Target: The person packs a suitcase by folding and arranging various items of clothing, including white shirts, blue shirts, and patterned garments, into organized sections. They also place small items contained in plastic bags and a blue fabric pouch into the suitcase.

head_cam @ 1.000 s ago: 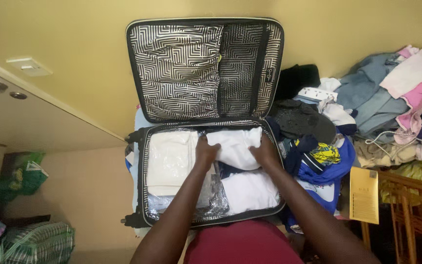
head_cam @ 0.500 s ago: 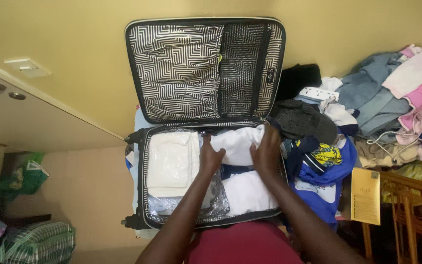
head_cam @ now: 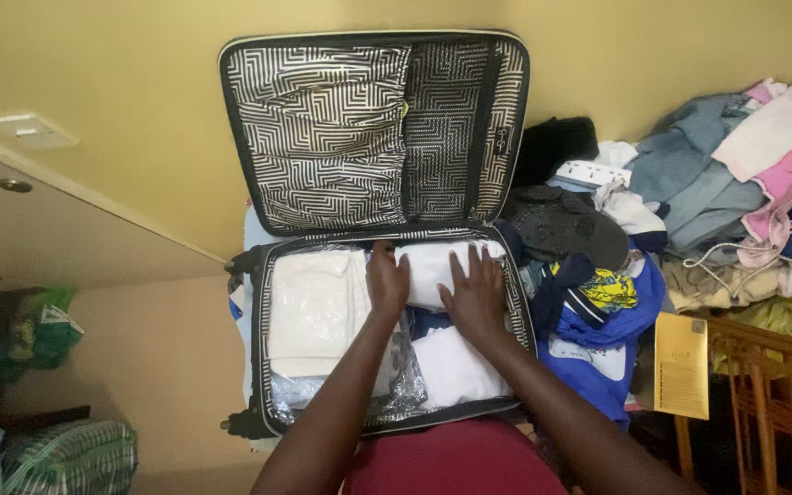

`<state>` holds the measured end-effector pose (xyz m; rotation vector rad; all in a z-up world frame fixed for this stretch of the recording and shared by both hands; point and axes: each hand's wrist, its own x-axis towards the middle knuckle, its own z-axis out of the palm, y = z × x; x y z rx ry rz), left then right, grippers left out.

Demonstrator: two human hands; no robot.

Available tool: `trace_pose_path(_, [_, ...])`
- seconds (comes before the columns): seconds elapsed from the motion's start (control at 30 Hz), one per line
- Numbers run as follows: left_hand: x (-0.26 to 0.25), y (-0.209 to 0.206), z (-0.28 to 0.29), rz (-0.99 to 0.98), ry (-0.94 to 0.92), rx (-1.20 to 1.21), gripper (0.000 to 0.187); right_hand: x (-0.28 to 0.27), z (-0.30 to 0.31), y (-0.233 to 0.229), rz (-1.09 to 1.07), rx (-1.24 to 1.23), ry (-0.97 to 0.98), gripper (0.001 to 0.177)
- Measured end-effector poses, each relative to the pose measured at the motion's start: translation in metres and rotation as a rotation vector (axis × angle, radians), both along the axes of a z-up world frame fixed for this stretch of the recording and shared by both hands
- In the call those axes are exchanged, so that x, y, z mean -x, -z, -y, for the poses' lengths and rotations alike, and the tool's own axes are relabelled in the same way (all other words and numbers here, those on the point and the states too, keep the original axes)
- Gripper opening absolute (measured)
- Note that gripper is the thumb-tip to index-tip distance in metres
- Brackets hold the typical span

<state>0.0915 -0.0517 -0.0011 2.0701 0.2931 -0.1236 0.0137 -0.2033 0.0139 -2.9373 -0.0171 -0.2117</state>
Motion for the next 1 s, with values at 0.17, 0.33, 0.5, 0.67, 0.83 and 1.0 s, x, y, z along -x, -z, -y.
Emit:
trace_pose_path(0.17, [0.030, -0.019, 0.013, 0.421, 0.296, -0.287, 0.038, -0.031, 0.028, 0.064, -0.183, -0.094, -0.113, 0.061])
trace_pose_path(0.33, [0.040, -0.010, 0.016, 0.271, 0.679, -0.550, 0.074, -0.032, 0.045, 0.081, -0.188, -0.069, -0.085, 0.054])
trace_pose_path(0.5, [0.041, 0.015, 0.009, -0.020, 0.851, -0.790, 0.094, -0.010, 0.007, 0.030, -0.351, 0.052, 0.032, 0.082])
trace_pose_path(0.67, [0.057, 0.066, 0.021, 0.214, 0.720, -0.969, 0.083, -0.005, 0.012, 0.016, -0.499, 0.037, -0.005, 0.101])
trace_pose_path(0.83, [0.052, 0.085, 0.021, 0.231, 0.692, -0.718, 0.084, -0.007, 0.016, 0.031, -0.473, 0.024, -0.038, 0.108])
trace_pose_path(1.0, [0.047, 0.088, 0.018, 0.235, 0.762, -0.911, 0.077, -0.008, 0.019, 0.023, -0.509, -0.001, -0.051, 0.111])
